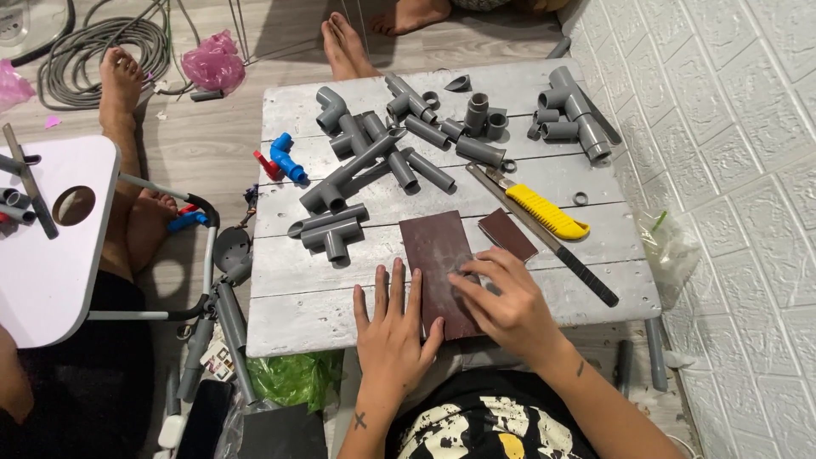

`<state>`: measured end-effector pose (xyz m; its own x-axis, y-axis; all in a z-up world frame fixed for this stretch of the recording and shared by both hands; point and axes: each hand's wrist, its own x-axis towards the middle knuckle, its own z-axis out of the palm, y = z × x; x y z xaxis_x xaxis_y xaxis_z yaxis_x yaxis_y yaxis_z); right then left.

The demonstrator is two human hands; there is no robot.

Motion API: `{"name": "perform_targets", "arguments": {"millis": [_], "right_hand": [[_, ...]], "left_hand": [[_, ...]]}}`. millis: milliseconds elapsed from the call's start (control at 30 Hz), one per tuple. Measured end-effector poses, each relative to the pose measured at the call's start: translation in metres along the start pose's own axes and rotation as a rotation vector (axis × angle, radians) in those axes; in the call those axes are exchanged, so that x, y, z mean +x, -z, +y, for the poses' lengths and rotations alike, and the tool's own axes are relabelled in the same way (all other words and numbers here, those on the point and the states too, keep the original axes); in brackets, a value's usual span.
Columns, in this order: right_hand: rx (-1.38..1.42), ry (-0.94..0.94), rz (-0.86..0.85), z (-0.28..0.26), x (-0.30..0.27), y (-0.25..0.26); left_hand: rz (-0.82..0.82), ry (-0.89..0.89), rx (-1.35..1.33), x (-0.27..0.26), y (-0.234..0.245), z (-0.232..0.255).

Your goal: Sanding and scraping burrs off small grey plastic rings using sandpaper and a utility knife on a low workbench.

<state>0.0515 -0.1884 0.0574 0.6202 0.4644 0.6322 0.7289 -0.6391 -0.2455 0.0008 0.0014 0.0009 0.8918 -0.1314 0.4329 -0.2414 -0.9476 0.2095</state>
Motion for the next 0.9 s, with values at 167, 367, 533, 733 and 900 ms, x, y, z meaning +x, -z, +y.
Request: {"name": "perform_targets", "arguments": {"millis": [167, 367, 533, 733, 900], "right_hand": [[0.087, -0.057, -0.155, -0.01, 0.0, 0.0], [0.074, -0.032, -0.23, -0.002, -0.004, 0.003], [0.064, -0.009, -0.353, 0.013, -0.001, -0.002], [0.11, 0.049, -0.166, 0.015, 0.039, 0.07], [0.327, 0.046, 0.061, 0.014, 0.035, 0.047]], "left_hand": [[0.001, 0.004, -0.017, 0.001, 0.002, 0.0], [0.006, 0.005, -0.006, 0.0, 0.001, 0.002], [0.004, 0.018, -0.021, 0.0, -0.001, 0.001], [-0.021, 0.015, -0.001, 0.002, 0.001, 0.001], [0.002, 0.043, -0.01, 0.002, 0.0, 0.003]]}}
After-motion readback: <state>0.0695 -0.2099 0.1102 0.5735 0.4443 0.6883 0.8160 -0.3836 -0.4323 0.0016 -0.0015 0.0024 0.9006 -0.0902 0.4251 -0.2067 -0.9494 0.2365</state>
